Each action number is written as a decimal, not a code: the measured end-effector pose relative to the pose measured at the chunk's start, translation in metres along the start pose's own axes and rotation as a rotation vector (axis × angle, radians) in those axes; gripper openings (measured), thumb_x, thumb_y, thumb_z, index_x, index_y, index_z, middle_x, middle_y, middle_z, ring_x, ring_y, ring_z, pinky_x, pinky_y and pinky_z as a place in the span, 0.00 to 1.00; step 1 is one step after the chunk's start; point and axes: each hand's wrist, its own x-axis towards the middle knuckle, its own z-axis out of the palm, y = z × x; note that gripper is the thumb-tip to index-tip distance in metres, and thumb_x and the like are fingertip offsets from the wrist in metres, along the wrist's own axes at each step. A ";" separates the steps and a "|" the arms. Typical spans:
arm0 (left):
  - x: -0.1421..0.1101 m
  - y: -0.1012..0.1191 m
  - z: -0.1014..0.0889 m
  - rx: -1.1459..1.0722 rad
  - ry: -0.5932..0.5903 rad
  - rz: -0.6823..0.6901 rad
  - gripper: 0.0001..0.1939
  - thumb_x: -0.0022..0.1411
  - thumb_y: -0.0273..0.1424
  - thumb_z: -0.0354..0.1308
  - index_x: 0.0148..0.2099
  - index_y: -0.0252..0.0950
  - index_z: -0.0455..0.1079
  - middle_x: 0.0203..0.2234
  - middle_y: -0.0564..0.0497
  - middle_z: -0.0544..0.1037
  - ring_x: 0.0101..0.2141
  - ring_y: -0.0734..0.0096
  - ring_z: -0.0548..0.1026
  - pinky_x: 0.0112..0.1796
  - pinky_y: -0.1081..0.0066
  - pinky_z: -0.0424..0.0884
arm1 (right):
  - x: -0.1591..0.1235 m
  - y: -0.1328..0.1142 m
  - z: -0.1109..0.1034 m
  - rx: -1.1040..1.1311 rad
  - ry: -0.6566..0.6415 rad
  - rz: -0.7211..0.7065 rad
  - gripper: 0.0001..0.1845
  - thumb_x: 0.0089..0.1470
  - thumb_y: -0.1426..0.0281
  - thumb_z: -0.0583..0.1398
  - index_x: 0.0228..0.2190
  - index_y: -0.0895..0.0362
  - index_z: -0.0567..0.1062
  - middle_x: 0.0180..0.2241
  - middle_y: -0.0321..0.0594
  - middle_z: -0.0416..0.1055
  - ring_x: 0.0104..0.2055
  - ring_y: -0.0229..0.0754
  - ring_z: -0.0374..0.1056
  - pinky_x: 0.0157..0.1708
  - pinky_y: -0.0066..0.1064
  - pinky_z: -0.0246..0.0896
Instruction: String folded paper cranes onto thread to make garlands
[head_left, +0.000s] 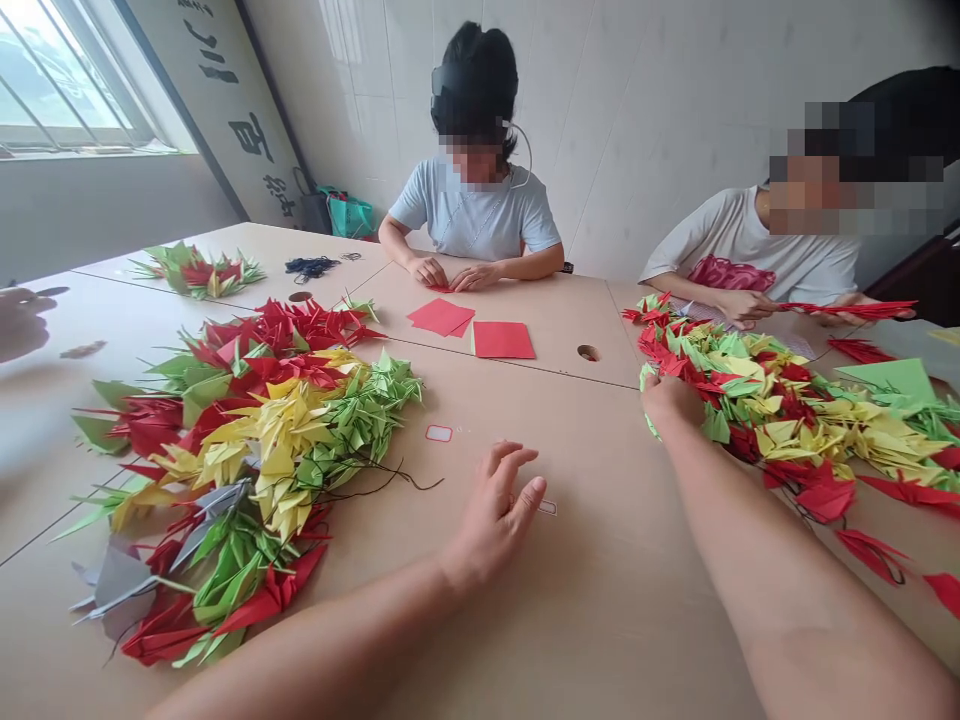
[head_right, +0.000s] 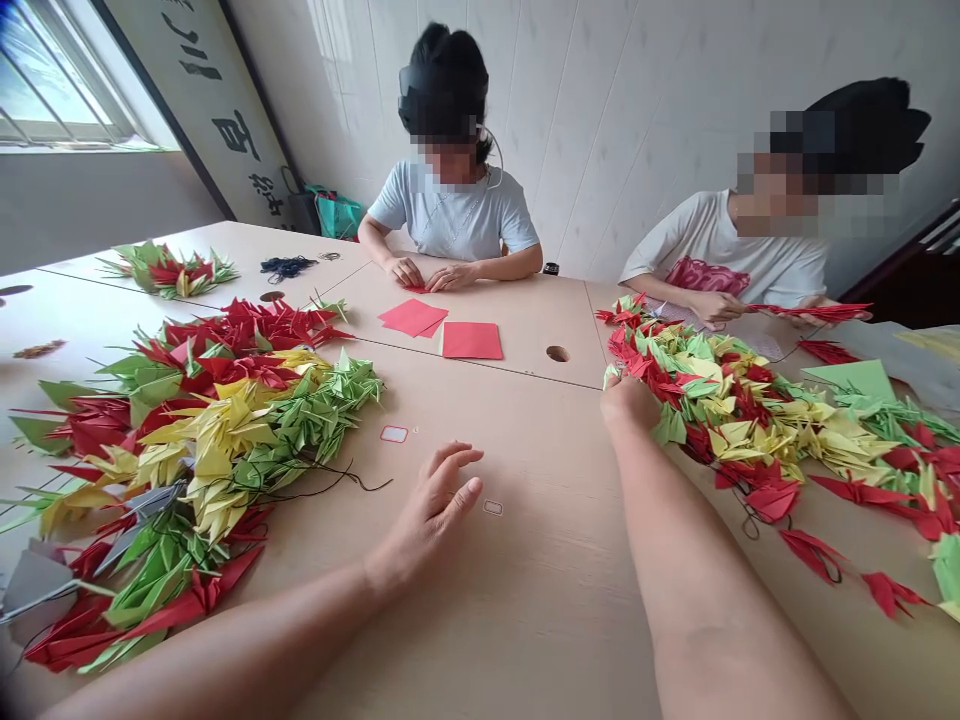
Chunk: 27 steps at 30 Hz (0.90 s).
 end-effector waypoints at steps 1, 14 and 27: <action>0.000 0.000 0.000 -0.003 -0.004 -0.007 0.17 0.63 0.41 0.46 0.51 0.43 0.64 0.53 0.47 0.62 0.56 0.62 0.58 0.53 0.62 0.62 | 0.000 -0.002 0.001 -0.002 0.003 0.033 0.22 0.57 0.64 0.46 0.42 0.63 0.73 0.38 0.59 0.71 0.40 0.56 0.68 0.33 0.44 0.63; 0.002 0.003 -0.001 -0.036 -0.029 -0.051 0.15 0.63 0.40 0.46 0.47 0.41 0.66 0.51 0.47 0.62 0.52 0.65 0.62 0.45 0.68 0.69 | -0.008 -0.010 -0.009 0.003 0.133 -0.032 0.29 0.59 0.58 0.42 0.48 0.65 0.67 0.50 0.60 0.63 0.54 0.59 0.54 0.47 0.51 0.51; 0.004 0.000 0.000 0.004 -0.025 -0.013 0.15 0.64 0.40 0.44 0.44 0.41 0.69 0.48 0.48 0.66 0.52 0.66 0.63 0.51 0.67 0.63 | -0.020 -0.001 0.009 -0.290 -0.162 -0.399 0.40 0.56 0.50 0.29 0.60 0.60 0.52 0.64 0.42 0.41 0.65 0.51 0.25 0.56 0.64 0.19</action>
